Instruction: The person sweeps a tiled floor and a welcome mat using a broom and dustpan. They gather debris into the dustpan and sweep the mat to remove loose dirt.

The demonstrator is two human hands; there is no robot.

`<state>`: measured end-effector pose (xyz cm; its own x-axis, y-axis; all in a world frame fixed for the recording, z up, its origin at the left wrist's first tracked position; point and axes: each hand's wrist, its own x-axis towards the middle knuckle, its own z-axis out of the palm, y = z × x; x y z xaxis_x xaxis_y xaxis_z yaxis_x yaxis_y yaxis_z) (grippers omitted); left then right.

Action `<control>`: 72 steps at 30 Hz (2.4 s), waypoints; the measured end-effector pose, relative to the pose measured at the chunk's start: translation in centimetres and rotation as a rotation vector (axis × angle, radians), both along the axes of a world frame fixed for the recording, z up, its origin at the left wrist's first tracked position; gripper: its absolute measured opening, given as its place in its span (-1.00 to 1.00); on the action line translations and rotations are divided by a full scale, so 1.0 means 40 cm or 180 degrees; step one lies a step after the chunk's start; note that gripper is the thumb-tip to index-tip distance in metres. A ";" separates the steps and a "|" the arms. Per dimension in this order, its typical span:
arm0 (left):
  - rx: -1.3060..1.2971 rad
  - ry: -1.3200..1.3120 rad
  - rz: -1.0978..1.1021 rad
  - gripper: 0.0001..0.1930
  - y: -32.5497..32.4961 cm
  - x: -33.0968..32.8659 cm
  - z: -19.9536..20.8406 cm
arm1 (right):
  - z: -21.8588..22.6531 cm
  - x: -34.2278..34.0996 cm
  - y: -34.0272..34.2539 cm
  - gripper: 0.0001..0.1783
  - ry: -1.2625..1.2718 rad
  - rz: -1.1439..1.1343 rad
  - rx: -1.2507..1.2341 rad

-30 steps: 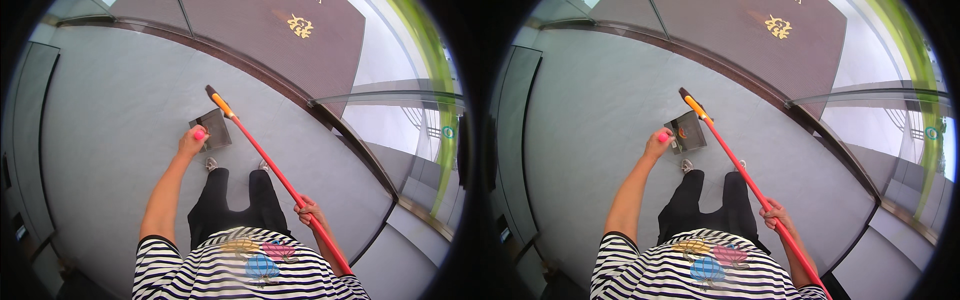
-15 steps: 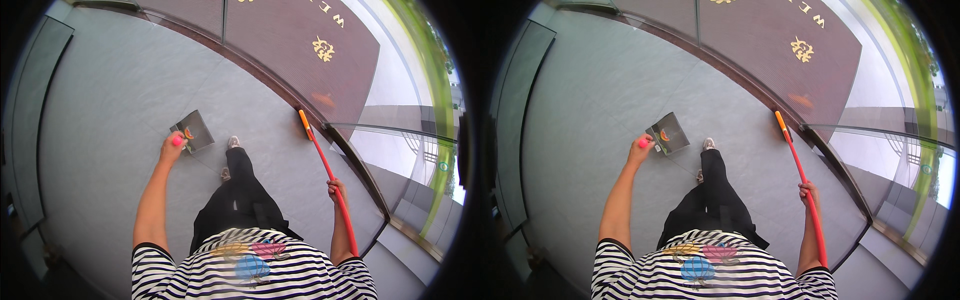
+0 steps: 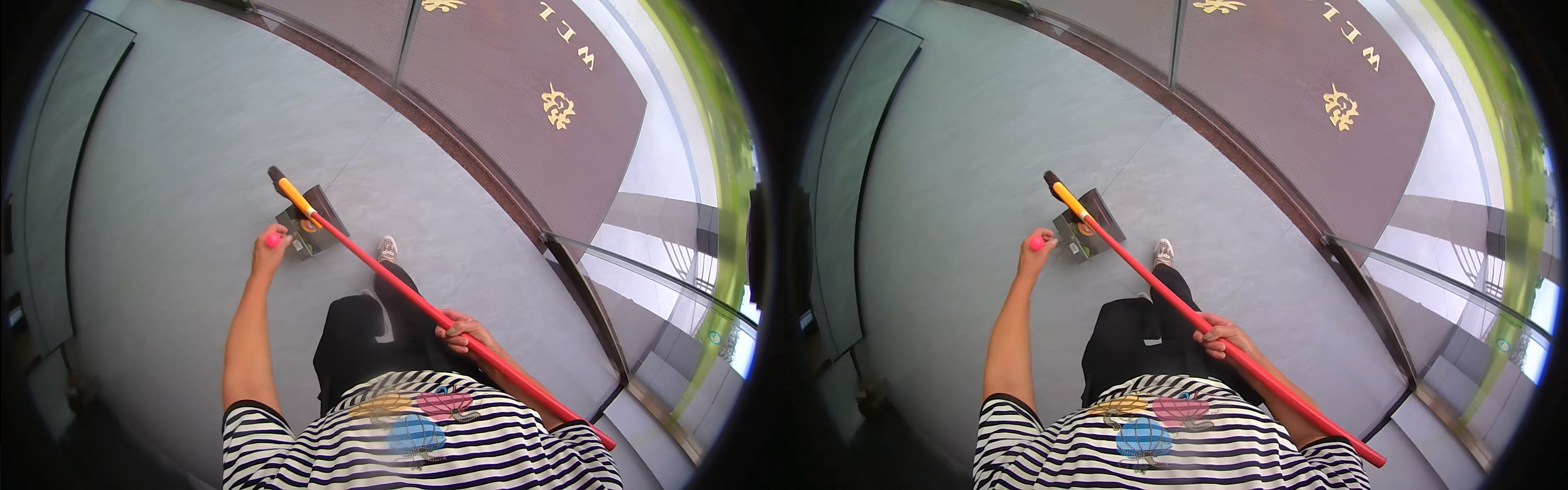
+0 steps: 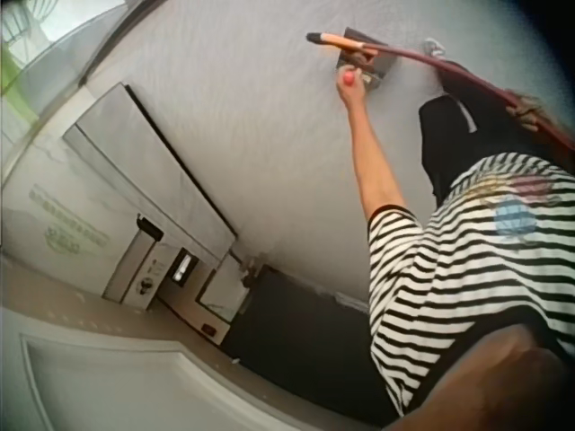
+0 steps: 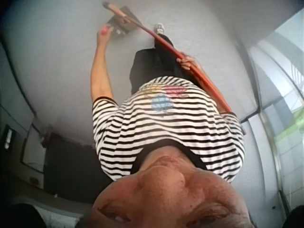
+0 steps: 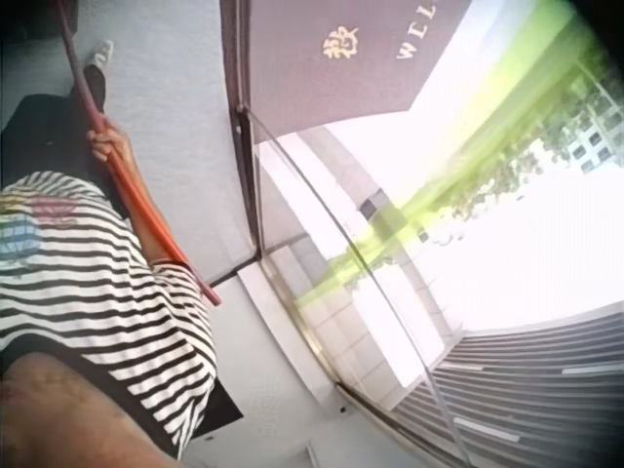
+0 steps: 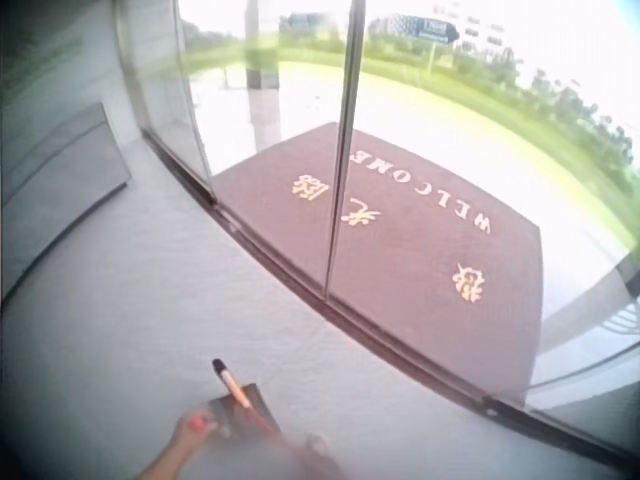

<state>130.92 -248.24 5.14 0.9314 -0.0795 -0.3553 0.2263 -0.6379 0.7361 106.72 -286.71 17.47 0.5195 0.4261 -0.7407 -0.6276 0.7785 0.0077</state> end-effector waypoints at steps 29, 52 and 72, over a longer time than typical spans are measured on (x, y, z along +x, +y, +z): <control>0.0213 0.0030 0.0080 -0.82 0.493 0.340 0.048 | 0.022 0.234 0.611 -0.43 -0.0114 -0.0264 0.0282; -0.0004 -0.0006 0.0540 -0.78 0.937 0.594 0.057 | -0.088 0.531 0.462 -0.56 0.0253 -0.0804 -0.1379; -0.0247 0.0231 0.0817 -0.74 1.146 0.918 -0.134 | -0.396 1.664 0.510 -0.42 -0.0873 0.0999 -0.2878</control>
